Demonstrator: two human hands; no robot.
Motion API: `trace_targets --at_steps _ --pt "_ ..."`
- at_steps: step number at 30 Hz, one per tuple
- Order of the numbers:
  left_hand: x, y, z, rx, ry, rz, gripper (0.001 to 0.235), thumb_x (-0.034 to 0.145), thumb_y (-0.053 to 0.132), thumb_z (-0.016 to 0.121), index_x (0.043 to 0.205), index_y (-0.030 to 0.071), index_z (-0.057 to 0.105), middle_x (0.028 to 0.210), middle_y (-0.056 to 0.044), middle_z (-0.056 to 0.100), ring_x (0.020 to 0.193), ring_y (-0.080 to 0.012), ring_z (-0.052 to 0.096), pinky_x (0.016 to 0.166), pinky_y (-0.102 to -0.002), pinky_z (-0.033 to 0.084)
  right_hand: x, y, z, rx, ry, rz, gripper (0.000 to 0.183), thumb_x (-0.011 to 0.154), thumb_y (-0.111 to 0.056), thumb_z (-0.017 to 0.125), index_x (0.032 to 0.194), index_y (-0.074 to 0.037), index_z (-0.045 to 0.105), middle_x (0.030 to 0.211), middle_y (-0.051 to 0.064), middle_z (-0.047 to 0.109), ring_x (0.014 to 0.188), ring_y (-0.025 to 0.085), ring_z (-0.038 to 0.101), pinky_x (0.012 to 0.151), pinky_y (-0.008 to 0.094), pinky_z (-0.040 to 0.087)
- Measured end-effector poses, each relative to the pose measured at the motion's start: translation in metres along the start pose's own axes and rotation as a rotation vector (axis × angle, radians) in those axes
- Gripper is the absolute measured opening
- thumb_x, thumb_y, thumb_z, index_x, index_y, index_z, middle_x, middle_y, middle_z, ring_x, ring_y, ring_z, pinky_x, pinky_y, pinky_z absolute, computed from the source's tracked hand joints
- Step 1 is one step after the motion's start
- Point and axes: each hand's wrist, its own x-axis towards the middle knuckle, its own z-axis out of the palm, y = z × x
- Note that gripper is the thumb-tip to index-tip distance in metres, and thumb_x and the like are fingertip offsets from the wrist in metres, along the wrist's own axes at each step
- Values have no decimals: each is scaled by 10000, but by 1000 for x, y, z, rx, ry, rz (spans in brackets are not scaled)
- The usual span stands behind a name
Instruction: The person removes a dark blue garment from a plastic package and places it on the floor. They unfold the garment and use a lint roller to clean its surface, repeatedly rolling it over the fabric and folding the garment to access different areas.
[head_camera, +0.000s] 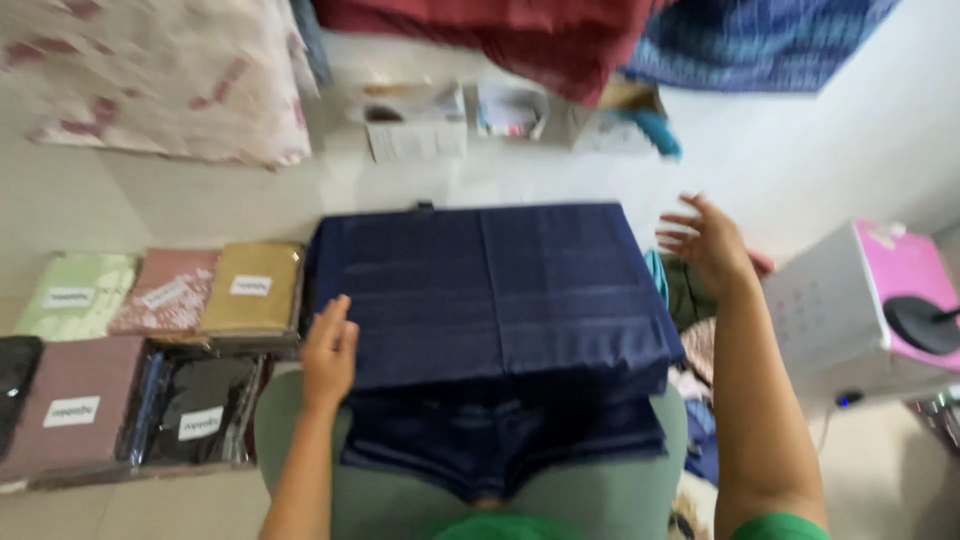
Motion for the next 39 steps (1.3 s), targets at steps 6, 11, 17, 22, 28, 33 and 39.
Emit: trace_targets --at_steps 6,11,17,22,28,33,39 --pt "-40 -58 -51 -647 -250 -575 408 1184 250 359 1279 -31 641 1166 -279 695 1096 -377 696 928 -461 572 -109 90 -74 -197 9 266 267 1063 -217 634 1135 32 696 942 162 729 804 218 737 788 354 611" --pt "-41 -11 -106 -371 -688 -952 491 1117 312 430 1254 -76 697 1142 -270 744 1013 -359 716 894 -447 556 -160 110 -106 -307 -89 478 313 998 -134 646 1170 122 697 1025 248 732 919 295 724 877 378 586" --pt "-53 -11 -99 -247 -691 -1004 490 1011 300 562 1382 -13 629 1283 -134 717 991 -260 724 826 -317 569 -159 136 -104 -297 -172 441 351 966 -106 659 1251 98 674 1157 184 704 1035 256 665 977 354 532" --pt "-63 -3 -100 -143 -646 -925 557 922 334 691 1377 18 644 1072 -96 769 791 -161 746 723 -231 547 -146 156 -96 -359 -236 380 190 1035 -145 659 1023 45 676 970 105 642 909 195 601 822 317 473" --pt "-59 20 -88 -149 -623 -866 592 860 312 763 1329 -33 656 1047 -120 780 637 -141 687 575 -237 533 -138 190 -104 -157 -222 408 121 1002 -63 671 1066 38 690 1037 109 711 907 199 674 865 315 550" --pt "-62 39 -72 14 -519 -829 428 829 434 801 963 30 770 843 -34 745 553 -155 710 575 -239 499 -140 194 -110 -58 -267 384 201 1028 -59 617 1182 51 682 1158 121 712 993 206 673 939 327 555" --pt "-78 12 -72 -59 -503 -853 139 948 182 717 950 44 696 890 -39 678 676 -166 780 581 -235 485 -154 178 -115 -364 -201 388 116 1024 -51 678 952 39 669 949 120 668 900 207 639 834 295 497"
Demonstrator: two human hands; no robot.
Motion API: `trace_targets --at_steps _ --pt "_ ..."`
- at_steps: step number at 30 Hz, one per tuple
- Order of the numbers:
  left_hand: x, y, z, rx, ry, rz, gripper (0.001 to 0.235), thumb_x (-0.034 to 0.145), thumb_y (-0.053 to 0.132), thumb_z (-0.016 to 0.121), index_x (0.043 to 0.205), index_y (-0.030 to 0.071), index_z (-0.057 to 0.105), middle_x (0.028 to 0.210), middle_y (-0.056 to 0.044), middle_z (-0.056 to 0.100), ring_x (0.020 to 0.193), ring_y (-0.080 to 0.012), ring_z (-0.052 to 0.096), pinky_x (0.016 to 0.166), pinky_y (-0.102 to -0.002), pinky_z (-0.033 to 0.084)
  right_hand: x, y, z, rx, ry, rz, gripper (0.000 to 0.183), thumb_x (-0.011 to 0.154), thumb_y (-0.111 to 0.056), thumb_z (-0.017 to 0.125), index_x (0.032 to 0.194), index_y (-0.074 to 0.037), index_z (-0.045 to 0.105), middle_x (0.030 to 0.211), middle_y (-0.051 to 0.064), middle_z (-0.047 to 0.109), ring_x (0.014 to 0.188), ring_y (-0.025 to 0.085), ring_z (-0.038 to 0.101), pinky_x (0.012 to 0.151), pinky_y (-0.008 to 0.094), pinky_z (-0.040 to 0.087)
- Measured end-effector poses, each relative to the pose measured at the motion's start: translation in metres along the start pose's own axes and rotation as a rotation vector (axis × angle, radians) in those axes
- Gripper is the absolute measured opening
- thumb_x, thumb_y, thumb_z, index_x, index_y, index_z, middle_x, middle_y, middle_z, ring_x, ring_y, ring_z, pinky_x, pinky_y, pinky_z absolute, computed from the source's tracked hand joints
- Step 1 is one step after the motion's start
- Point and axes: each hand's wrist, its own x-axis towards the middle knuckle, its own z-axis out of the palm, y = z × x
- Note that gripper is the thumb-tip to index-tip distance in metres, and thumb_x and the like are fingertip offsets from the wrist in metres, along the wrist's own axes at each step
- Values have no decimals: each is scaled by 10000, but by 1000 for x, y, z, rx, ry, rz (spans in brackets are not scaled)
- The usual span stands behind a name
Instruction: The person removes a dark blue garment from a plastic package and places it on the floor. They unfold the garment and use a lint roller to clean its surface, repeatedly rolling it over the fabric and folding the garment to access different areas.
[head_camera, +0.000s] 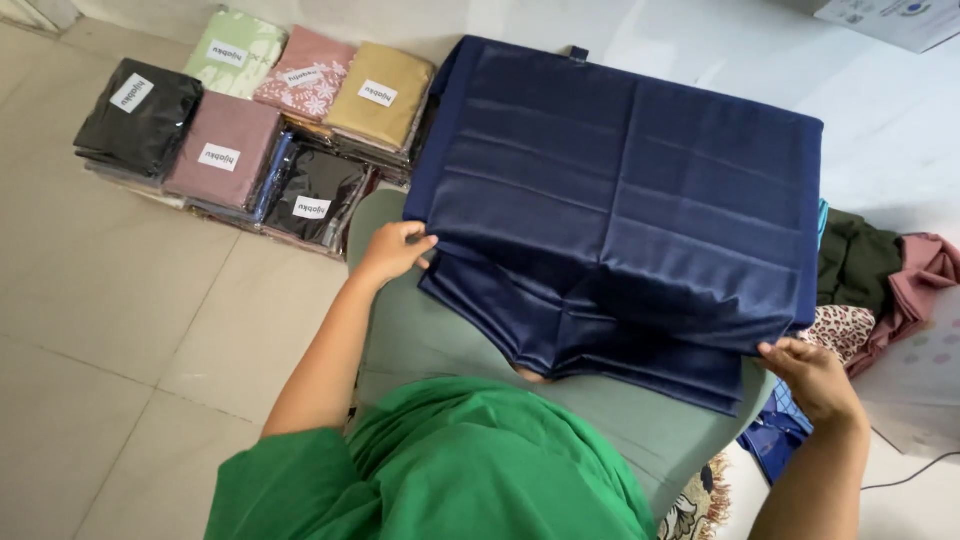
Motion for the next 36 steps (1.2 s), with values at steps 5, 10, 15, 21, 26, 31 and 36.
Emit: trace_targets --at_steps 5,10,15,21,26,31,36 --pt "-8 -4 -10 -105 -15 -28 183 973 179 667 1045 13 695 866 -50 678 722 -118 698 594 -234 469 -9 1 -9 82 -28 -58 73 1024 -63 636 1037 -7 682 893 58 631 761 130 512 679 258 373" --pt "4 2 -20 -47 68 131 538 917 327 691 1316 -28 631 1220 -111 731 981 -200 709 861 -286 548 -10 -15 -30 220 -46 -230 68 1058 -35 591 1072 -14 654 1021 62 640 927 136 579 852 236 441" --pt "32 57 -39 -492 113 295 319 1001 147 637 1269 -25 649 1070 -1 673 921 -58 572 833 -180 450 -11 -92 -20 405 89 -471 62 1089 -91 575 1037 -124 576 1047 21 616 959 137 617 960 269 525" --pt "110 156 -45 -463 353 451 163 1031 202 607 1107 77 679 943 47 633 831 -41 526 763 -176 412 39 -218 21 128 573 -461 48 1121 -159 628 1141 -137 666 1008 -57 660 845 16 559 790 132 473" --pt "214 163 -15 8 624 730 164 1033 180 602 991 28 646 767 -66 626 645 -228 548 641 -352 458 191 -187 0 -210 702 -669 156 1108 -162 639 1115 -10 677 930 49 645 800 144 537 744 287 464" --pt "280 139 13 274 709 723 196 1048 197 641 983 18 689 898 -197 710 902 -385 717 800 -471 562 294 -155 12 -519 899 -583 143 1077 -186 717 1023 -54 714 869 194 694 865 467 674 755 542 481" --pt "300 113 34 596 653 440 240 1076 315 596 1137 110 702 970 -74 696 853 -310 737 722 -457 611 296 -162 53 -869 822 -242 215 1118 -310 584 1178 -122 668 999 124 741 954 395 731 812 544 570"
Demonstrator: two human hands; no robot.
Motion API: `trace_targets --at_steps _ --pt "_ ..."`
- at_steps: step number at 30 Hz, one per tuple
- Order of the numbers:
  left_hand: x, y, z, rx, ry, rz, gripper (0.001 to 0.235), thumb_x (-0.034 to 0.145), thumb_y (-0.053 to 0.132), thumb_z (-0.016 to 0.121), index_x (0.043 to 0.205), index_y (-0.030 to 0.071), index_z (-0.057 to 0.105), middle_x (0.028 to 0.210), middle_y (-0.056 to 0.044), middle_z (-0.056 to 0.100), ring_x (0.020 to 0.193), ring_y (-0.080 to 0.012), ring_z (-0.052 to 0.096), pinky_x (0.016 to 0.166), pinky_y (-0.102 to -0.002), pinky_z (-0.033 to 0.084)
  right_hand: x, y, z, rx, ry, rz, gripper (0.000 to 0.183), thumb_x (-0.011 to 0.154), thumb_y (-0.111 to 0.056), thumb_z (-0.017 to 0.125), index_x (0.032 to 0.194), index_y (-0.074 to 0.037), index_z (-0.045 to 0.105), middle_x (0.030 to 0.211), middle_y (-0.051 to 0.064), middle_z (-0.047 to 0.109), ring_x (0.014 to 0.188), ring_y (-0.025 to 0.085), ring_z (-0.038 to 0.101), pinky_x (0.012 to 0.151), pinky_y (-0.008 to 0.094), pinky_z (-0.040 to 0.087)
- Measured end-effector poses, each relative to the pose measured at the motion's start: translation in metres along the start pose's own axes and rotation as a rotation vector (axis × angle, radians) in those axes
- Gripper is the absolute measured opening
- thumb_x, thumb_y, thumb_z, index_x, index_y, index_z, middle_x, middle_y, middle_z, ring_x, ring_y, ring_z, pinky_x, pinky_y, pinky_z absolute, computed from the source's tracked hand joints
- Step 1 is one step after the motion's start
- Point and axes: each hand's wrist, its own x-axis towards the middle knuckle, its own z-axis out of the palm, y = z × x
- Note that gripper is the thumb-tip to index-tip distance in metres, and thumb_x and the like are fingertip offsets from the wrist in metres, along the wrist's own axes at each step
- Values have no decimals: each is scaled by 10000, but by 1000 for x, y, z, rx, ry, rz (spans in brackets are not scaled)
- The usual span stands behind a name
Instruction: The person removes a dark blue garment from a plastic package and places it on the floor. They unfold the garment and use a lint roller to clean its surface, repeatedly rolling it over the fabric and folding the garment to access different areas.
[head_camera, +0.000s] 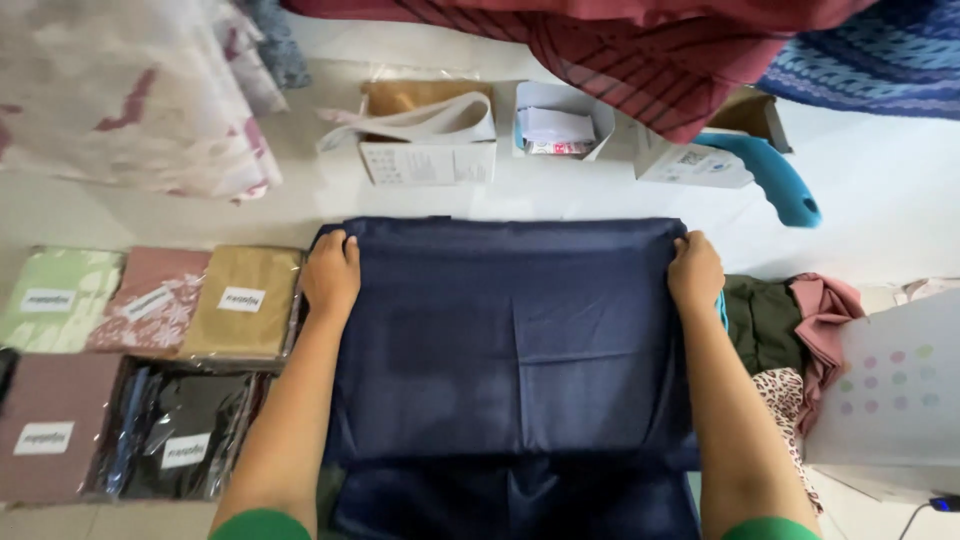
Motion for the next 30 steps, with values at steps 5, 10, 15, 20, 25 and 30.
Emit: trace_targets --at_steps 5,10,15,20,25,30 --pt "-6 0 9 131 53 -27 183 1008 394 663 1074 231 714 941 7 669 760 -278 732 645 -450 617 -11 -12 -5 -82 1 11 221 1127 -323 574 1144 -120 660 988 90 699 914 375 730 777 540 578" --pt "-9 6 -1 150 72 -19 160 990 378 686 1048 233 725 907 26 655 725 -263 736 631 -434 626 -15 -15 -14 3 26 40 210 1091 -315 641 1137 -112 674 986 94 734 947 392 727 801 540 576" --pt "-5 2 1 102 67 -34 175 988 369 716 1055 212 751 874 36 683 772 -236 744 668 -408 625 7 17 4 92 -28 33 268 1033 -419 715 1132 -170 707 920 63 763 930 351 736 827 497 568" --pt "-13 7 -54 -325 -37 -95 479 994 348 717 1356 52 615 1140 -188 702 1016 -411 702 864 -559 559 -7 69 -35 311 -114 53 396 1034 -468 719 1264 -148 681 937 97 748 905 321 716 828 476 552" --pt "-97 -5 -141 -362 -188 -192 498 1043 518 664 1289 86 696 1204 -188 701 1148 -419 648 1007 -525 502 -146 88 -111 179 -176 97 383 1001 -480 709 1118 -119 770 988 168 771 1032 449 700 916 556 528" --pt "-201 -23 -164 -79 -177 -209 338 942 432 725 975 98 761 852 -51 707 778 -266 652 704 -377 504 -257 61 -160 388 -45 103 255 904 -195 781 823 37 716 646 64 590 545 188 493 537 322 413"
